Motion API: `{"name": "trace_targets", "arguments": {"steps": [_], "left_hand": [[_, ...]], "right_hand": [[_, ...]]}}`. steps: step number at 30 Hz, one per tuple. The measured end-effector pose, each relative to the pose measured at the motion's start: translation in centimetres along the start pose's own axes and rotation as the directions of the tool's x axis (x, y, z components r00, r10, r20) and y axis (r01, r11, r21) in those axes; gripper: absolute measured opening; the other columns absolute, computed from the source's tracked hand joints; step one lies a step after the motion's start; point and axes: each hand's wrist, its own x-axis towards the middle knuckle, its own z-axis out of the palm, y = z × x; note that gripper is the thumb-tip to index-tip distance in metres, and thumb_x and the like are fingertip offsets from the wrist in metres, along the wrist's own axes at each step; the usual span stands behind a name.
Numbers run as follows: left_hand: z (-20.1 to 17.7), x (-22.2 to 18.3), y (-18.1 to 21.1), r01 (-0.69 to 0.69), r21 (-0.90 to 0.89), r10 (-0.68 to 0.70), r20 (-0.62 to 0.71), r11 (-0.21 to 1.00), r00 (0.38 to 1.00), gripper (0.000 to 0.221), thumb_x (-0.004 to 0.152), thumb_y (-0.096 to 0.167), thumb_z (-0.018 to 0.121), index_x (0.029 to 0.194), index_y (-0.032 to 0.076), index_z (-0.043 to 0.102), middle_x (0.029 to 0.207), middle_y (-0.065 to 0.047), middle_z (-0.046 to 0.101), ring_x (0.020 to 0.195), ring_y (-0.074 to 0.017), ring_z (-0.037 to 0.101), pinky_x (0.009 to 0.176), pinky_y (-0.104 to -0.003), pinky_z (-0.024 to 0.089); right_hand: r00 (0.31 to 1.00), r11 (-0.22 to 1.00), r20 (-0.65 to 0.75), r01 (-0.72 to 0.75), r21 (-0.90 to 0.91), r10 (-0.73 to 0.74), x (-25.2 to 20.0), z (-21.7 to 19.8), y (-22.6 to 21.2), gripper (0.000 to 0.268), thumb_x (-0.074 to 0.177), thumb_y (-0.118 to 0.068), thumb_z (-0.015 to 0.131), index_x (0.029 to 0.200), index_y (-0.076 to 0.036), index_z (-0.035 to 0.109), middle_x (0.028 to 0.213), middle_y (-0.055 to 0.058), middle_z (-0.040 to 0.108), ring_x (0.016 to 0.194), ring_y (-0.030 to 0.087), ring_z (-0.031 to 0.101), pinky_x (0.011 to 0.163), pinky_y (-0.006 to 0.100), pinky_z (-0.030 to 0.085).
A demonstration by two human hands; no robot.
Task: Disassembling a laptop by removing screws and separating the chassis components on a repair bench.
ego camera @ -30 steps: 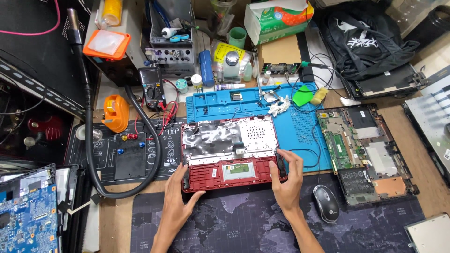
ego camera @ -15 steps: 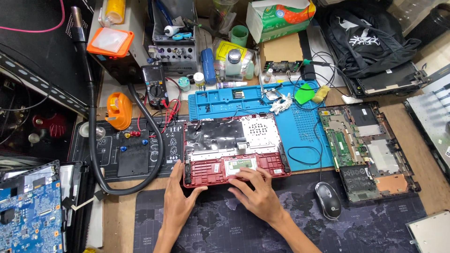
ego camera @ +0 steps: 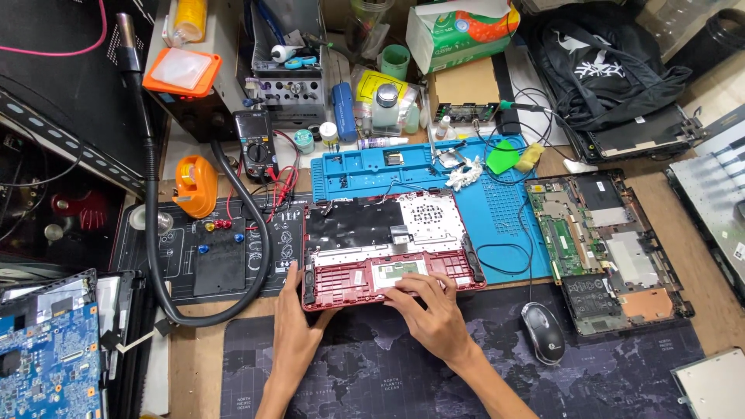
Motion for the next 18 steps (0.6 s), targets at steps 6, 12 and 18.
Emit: {"name": "trace_targets", "arguments": {"steps": [6,12,18], "left_hand": [[0.1,0.0,0.2,-0.085,0.022,0.086,-0.053,0.996,0.995,0.104,0.082,0.044,0.075,0.161,0.01,0.017,0.153,-0.012,0.046,0.138,-0.0312,0.044,0.11,-0.044,0.035],[0.6,0.3,-0.9,-0.208,0.098,0.217,-0.086,0.973,0.972,0.091,0.085,0.04,0.076,0.155,0.006,0.028,0.142,-0.012,0.053,0.128,-0.0314,0.053,0.104,-0.043,0.04],[-0.2,0.0,0.9,-0.215,0.074,0.22,-0.075,0.974,0.972,0.091,0.086,0.033,0.076,0.156,0.007,0.025,0.149,-0.012,0.051,0.132,-0.0324,0.051,0.104,-0.042,0.04]], "right_hand": [[0.998,1.0,-0.063,-0.029,0.011,0.029,2.2,-0.9,0.5,0.019,0.089,-0.022,0.082,0.105,-0.015,0.074,0.108,0.002,0.068,0.106,0.02,0.066,0.098,0.037,0.038],[0.986,0.999,-0.161,-0.035,0.009,0.036,6.2,-1.8,1.3,0.019,0.089,-0.021,0.083,0.105,-0.015,0.075,0.106,0.002,0.068,0.101,0.017,0.066,0.097,0.037,0.034],[0.988,0.999,-0.152,-0.036,0.01,0.038,7.2,-1.7,1.7,0.019,0.091,-0.021,0.081,0.108,-0.016,0.074,0.11,0.003,0.067,0.1,0.019,0.067,0.096,0.038,0.035]]}}
